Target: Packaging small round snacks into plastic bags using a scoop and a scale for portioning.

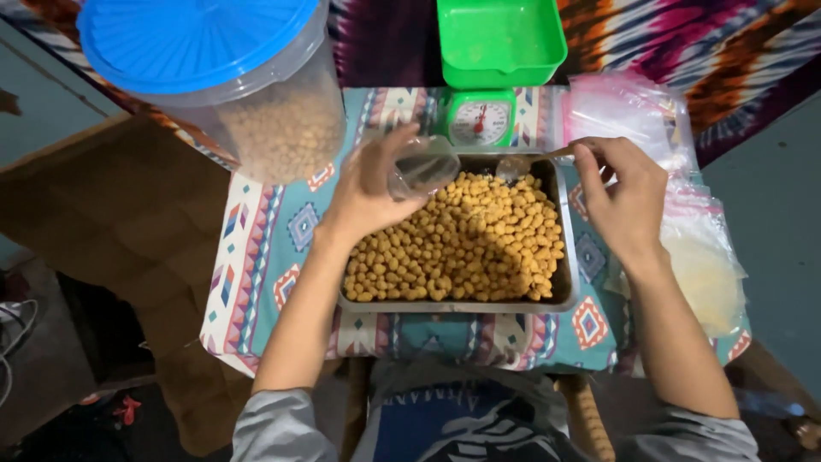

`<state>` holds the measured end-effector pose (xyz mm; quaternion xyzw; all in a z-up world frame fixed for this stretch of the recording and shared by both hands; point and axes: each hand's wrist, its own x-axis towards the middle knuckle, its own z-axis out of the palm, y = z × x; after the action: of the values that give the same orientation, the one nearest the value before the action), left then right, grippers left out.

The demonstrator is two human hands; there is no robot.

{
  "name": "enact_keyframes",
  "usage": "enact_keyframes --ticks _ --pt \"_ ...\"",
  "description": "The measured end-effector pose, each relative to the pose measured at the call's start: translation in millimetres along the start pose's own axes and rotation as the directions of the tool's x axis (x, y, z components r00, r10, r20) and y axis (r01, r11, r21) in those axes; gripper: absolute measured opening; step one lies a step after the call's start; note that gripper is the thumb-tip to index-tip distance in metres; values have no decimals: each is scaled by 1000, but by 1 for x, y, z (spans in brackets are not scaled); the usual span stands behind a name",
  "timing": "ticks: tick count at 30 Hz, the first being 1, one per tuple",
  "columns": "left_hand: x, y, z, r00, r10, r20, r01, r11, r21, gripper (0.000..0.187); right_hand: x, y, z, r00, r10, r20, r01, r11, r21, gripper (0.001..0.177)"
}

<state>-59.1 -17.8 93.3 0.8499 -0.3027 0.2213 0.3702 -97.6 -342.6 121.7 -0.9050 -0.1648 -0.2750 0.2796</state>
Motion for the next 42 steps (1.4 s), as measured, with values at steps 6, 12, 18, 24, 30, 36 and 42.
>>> enact_keyframes --ticks 6,12,18,24,30,36,42 --pt "-8 -14 11 997 80 15 -79 995 -61 79 5 -34 -4 990 -18 -140 33 994 104 19" --pt "-9 -10 16 989 143 -20 -144 989 -39 74 11 -21 38 919 -199 -340 189 980 -65 11" --pt "-7 -9 19 993 82 81 -85 996 31 86 7 -2 60 978 142 -154 -87 944 318 16" --pt "-6 -3 15 978 -70 199 65 997 31 95 -2 29 74 949 270 -162 -177 884 432 27" --pt "-14 -17 31 985 -107 136 135 965 -223 85 4 27 69 955 182 -235 -64 898 436 22" --pt "-11 -12 23 983 -86 163 113 980 -164 76 7 23 70 949 297 -107 -240 898 369 20" --pt "-7 -3 21 979 -122 165 144 981 -132 80 15 19 77 855 487 178 -514 753 411 26"
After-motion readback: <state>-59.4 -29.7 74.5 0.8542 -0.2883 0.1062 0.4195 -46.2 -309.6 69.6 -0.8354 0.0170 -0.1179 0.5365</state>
